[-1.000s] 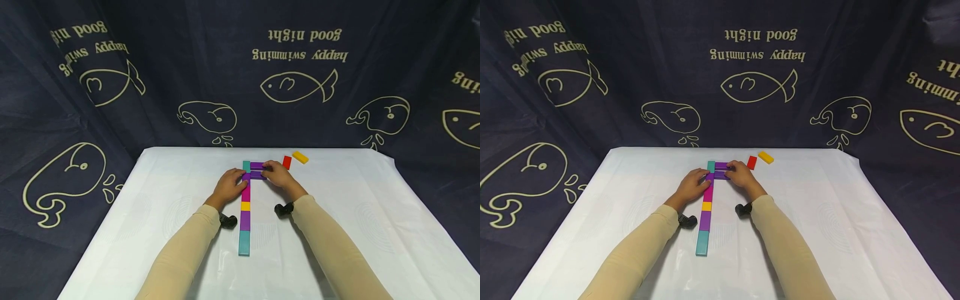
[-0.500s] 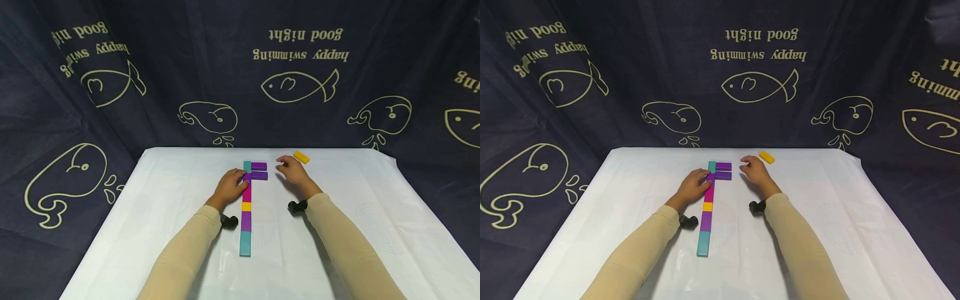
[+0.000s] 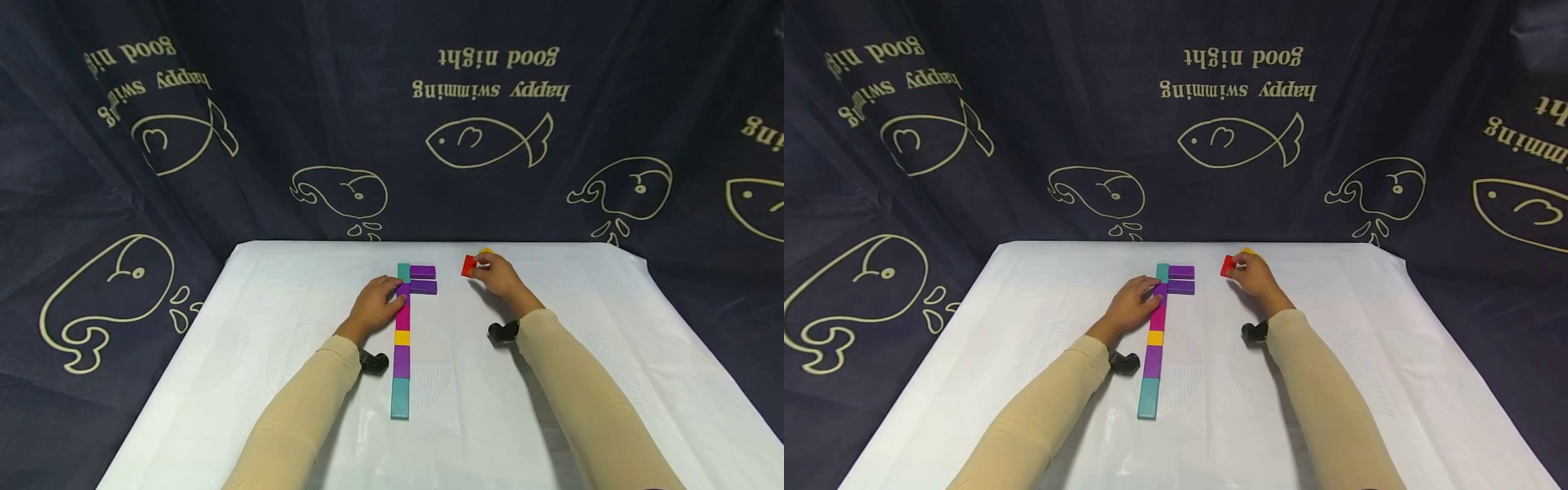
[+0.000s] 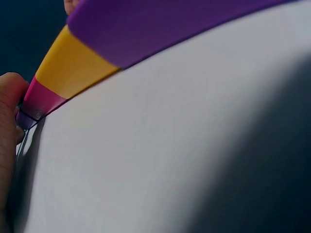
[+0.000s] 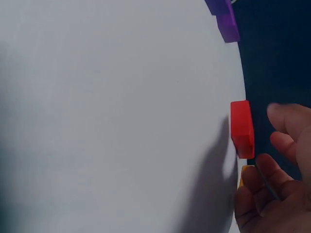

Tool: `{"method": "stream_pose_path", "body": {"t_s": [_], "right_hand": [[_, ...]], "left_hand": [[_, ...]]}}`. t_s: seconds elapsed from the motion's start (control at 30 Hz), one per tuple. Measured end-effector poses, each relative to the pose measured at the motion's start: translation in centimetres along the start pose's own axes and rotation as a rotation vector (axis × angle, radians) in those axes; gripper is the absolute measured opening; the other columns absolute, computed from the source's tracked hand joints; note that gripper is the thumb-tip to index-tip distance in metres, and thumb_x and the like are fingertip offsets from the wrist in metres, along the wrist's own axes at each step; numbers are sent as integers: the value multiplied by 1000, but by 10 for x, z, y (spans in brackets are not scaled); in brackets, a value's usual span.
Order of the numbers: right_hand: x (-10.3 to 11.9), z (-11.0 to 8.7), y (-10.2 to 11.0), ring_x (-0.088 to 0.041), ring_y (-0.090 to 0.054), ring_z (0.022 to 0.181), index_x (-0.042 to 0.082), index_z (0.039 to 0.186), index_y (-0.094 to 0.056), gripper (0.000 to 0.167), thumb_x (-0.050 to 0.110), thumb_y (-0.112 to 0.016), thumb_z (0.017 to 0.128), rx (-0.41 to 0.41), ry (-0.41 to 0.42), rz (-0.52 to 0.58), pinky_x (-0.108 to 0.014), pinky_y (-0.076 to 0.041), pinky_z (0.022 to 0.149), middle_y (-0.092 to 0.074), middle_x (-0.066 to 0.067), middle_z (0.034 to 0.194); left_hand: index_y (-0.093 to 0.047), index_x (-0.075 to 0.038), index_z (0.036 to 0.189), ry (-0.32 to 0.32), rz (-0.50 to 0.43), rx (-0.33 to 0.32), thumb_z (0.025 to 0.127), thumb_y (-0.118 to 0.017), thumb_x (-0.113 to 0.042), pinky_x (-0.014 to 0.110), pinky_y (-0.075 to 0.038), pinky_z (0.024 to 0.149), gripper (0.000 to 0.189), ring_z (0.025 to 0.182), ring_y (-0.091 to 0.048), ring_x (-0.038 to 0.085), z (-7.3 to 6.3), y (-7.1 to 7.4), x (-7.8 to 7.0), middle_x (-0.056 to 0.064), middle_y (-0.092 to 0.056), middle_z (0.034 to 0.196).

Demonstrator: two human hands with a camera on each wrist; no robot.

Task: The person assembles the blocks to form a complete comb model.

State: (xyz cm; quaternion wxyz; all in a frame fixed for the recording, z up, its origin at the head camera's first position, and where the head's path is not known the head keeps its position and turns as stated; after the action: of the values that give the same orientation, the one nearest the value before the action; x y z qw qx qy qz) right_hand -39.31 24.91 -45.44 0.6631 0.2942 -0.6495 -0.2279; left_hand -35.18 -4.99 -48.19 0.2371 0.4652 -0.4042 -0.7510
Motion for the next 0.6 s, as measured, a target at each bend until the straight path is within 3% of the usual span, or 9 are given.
{"method": "stream_pose_path", "body": {"t_s": [0.2, 0.6], "right_hand": [[-8, 5, -6, -37, -46, 127, -3, 139, -48, 50, 21, -62, 98, 45, -47, -9, -48, -39, 107, -50, -24, 140], [-2, 11, -12, -38, -45, 132, -2, 140, -47, 53, 21, -65, 95, 11, -67, -7, -50, -36, 110, -48, -24, 144]], "left_hand": [[-57, -9, 139, 2, 5, 3, 96, -56, -34, 39, -29, 117, 50, 137, -43, 27, 0, -1, 1, 9, -56, 140], [-58, -9, 138, -5, 7, -9, 96, -57, -34, 38, -30, 116, 49, 135, -44, 26, 1, -3, 2, 8, -58, 138]]}}
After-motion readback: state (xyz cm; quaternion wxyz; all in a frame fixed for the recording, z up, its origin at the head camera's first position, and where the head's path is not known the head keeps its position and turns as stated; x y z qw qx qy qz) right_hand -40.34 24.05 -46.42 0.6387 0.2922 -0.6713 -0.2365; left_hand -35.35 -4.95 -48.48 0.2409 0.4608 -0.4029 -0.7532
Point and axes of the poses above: each hand's wrist, its own z-axis towards the middle knuckle, its own y-axis out of the back of the hand, x = y × z, the point moved 3 cm from there along z, towards the middle knuckle
